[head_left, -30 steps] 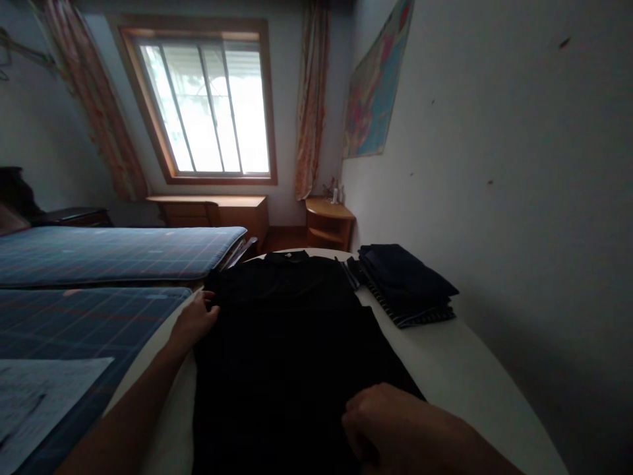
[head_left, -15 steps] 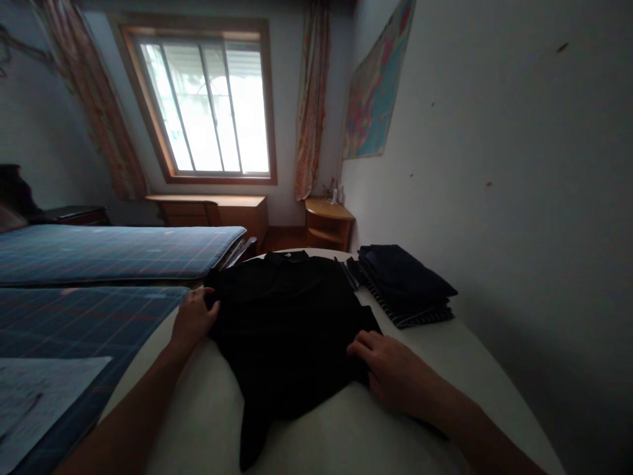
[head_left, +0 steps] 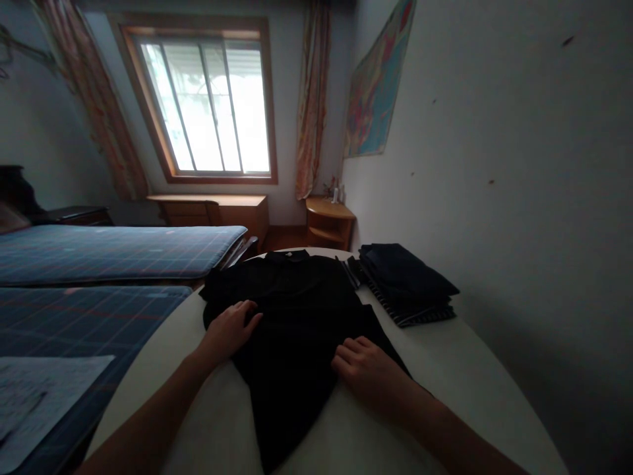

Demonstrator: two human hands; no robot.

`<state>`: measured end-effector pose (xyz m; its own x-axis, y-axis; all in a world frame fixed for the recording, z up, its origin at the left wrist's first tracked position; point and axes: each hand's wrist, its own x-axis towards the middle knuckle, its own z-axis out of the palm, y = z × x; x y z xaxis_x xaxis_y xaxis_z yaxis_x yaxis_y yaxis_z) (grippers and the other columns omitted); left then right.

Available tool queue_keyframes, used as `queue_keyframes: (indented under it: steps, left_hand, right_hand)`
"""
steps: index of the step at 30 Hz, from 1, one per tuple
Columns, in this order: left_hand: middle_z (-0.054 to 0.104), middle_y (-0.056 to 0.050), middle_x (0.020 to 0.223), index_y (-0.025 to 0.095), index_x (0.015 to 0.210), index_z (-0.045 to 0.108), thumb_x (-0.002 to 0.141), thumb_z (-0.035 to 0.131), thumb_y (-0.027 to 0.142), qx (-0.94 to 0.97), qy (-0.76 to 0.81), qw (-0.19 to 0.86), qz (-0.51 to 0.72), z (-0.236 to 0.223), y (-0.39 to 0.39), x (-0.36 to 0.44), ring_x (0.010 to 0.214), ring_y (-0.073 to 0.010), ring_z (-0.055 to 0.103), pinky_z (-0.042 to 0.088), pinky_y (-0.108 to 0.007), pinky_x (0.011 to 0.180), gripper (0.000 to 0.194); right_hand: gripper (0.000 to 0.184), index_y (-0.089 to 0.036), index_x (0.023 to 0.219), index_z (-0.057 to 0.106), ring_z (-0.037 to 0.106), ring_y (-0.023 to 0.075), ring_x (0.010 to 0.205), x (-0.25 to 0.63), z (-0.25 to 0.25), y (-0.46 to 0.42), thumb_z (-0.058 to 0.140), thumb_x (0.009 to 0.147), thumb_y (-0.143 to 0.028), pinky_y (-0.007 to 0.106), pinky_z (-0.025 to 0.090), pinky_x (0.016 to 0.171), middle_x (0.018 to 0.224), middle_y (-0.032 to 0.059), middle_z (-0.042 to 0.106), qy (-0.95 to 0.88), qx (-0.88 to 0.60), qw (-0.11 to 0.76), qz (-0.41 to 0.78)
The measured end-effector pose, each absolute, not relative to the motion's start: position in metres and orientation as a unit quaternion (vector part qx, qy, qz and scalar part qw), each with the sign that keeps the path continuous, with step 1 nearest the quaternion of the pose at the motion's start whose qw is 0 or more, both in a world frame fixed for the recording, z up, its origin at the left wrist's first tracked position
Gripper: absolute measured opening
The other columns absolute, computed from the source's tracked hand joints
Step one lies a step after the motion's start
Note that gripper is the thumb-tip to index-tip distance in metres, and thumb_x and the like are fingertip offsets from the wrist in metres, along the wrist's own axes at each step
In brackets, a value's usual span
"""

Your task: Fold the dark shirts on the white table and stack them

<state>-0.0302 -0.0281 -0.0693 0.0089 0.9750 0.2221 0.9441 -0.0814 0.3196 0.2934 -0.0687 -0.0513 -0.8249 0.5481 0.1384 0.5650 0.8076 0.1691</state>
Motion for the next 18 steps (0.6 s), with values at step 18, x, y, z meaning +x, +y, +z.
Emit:
queue_keyframes:
  steps: [18]
  left_hand:
    - [0.064, -0.009, 0.119, 0.02, 0.115, 0.062, 0.094, 0.048, 0.044, 0.722, 0.672, -0.012, 0.163, -0.077, -0.027, -0.027, 0.109, -0.0269, 0.06, 0.047, -0.037, 0.091, 0.035]
  right_hand:
    - [0.016, -0.022, 0.083, 0.057, 0.056, 0.0131, 0.065, 0.225, -0.106, -0.113, 0.054, 0.096, -0.031, 0.028, 0.036, 0.056, 0.074, -0.0046, 0.065, -0.974, -0.084, 0.19, -0.09]
